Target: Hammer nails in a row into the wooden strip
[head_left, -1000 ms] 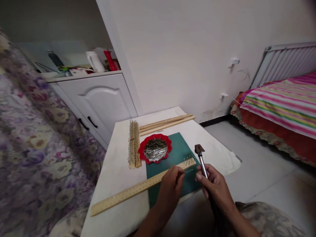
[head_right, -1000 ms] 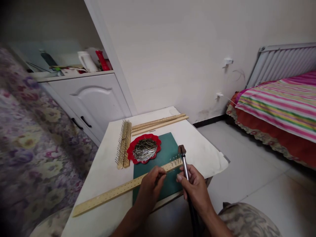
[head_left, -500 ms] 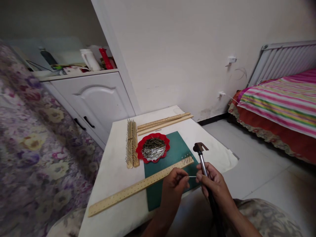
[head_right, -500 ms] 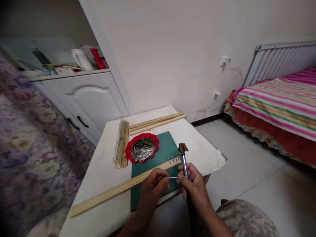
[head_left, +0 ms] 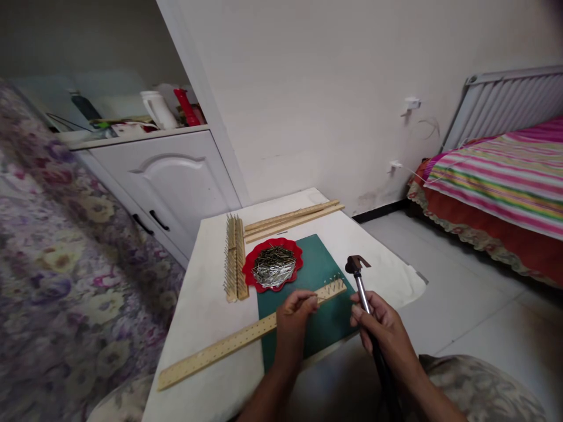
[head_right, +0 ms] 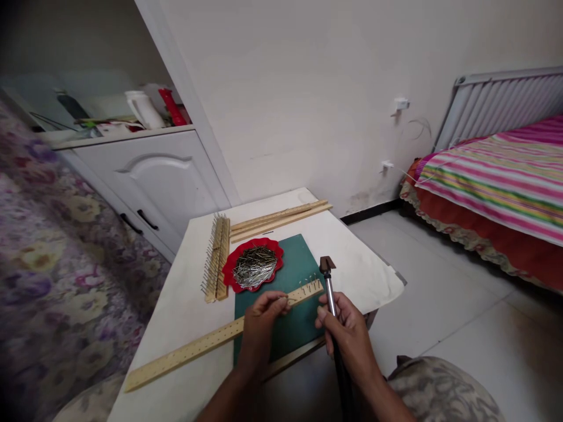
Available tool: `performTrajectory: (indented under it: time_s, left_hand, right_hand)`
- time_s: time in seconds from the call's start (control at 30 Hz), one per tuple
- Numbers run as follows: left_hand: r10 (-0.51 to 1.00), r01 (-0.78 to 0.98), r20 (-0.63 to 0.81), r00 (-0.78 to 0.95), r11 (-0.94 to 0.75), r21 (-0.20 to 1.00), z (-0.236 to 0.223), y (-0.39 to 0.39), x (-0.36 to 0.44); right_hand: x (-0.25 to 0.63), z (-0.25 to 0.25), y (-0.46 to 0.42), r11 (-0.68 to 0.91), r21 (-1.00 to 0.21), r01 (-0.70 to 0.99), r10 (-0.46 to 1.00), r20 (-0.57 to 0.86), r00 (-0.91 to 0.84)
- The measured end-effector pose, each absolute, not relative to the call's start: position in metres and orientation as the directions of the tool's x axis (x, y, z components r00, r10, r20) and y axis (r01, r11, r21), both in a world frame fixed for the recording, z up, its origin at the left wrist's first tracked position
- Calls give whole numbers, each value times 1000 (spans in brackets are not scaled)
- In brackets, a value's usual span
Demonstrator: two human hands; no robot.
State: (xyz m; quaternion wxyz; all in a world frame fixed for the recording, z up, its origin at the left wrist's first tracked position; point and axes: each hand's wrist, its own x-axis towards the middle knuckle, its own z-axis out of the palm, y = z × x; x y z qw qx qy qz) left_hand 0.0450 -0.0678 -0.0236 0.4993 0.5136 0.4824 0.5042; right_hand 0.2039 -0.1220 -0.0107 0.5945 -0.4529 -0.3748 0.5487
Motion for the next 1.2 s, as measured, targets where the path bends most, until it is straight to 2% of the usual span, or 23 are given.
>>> performTrajectory:
  time_s: [0.1,0.17,0.27,0.9,1.2]
  left_hand:
    - [970,297,234,60,-241,924,-24,-48,37]
    - [951,396,294,93,-306,866,-26,-41,39]
    - [942,468,307,132,-333,819,-30,-40,44]
    - [932,621,305,198,-360,697,-37,-38,51]
    - [918,632,336,212,-391,669,-36,-35,51]
  right_hand:
    - [208,-11,-121,-11,-951,-310,992,-50,119]
    - [208,-10,-122,-12,-955,-298,993,-46,109]
    - [207,-9,-123,-15,-961,-276,994,-43,96]
    - [209,-5,-126,-35,-956,-290,994,-64,90]
    - [207,-7,-125,-29,-959,-283,997,-49,65]
